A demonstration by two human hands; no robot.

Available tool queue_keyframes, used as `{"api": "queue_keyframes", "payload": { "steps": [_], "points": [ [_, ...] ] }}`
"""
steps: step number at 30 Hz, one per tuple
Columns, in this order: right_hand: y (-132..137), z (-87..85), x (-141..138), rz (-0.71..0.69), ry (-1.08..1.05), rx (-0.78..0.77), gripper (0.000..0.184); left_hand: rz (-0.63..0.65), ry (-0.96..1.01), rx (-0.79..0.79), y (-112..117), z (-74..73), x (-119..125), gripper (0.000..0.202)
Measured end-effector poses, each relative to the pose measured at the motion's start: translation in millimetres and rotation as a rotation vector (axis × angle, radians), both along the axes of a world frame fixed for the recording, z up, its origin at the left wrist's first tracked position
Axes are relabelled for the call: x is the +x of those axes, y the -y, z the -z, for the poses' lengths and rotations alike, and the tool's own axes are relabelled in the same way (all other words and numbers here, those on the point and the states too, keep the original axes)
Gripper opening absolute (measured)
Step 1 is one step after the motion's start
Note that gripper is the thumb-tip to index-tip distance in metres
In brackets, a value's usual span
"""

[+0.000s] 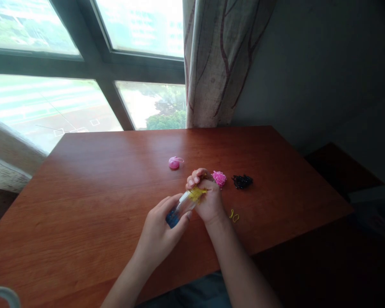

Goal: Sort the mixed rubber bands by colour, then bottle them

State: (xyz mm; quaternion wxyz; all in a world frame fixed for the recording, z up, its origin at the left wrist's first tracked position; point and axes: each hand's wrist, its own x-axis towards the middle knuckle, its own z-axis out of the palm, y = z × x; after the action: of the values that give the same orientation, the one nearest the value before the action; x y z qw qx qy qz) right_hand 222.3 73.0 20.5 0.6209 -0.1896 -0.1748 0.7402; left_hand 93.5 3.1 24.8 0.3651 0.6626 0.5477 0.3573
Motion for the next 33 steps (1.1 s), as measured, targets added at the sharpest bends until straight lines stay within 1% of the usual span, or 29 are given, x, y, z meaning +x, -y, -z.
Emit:
{"api": "queue_keyframes", "payload": {
  "steps": [3,8,11,15,22,28,33],
  "points": [
    [1.1,-2.1,1.8,-0.025,-0.036,-0.005,0.020,0.004,0.007,-0.008,0.8,-1.2,0.5,0.029],
    [3.4,-8.3,4.1,-0.020,-0.082,-0.021,0.009,0.007,0.019,-0.011,1.0,-2.6,1.5,0.030],
    [4.2,-9.9,4.2,-0.015,-0.093,-0.033,0.021,0.004,0.028,-0.014,1.0,-2.4,1.9,0.030],
    [5.1,-9.8,3.1,0.002,-0.115,0.001,0.019,-0.007,0.035,-0.011,1.4,-3.2,2.4,0.030],
    [3.0,-4.8,0.5,0.022,-0.089,0.032,0.029,-0.001,0.012,0.001,-0.5,-6.1,2.5,0.027],
    [-1.2,-0.2,0.5,0.008,-0.044,0.008,0.024,0.032,-0.026,0.024,-4.8,-6.7,-1.0,0.026],
    [-1.2,-2.3,0.5,-0.022,-0.009,0.020,0.017,0.064,-0.025,0.016,-4.3,-6.0,-6.4,0.029]
  ]
}}
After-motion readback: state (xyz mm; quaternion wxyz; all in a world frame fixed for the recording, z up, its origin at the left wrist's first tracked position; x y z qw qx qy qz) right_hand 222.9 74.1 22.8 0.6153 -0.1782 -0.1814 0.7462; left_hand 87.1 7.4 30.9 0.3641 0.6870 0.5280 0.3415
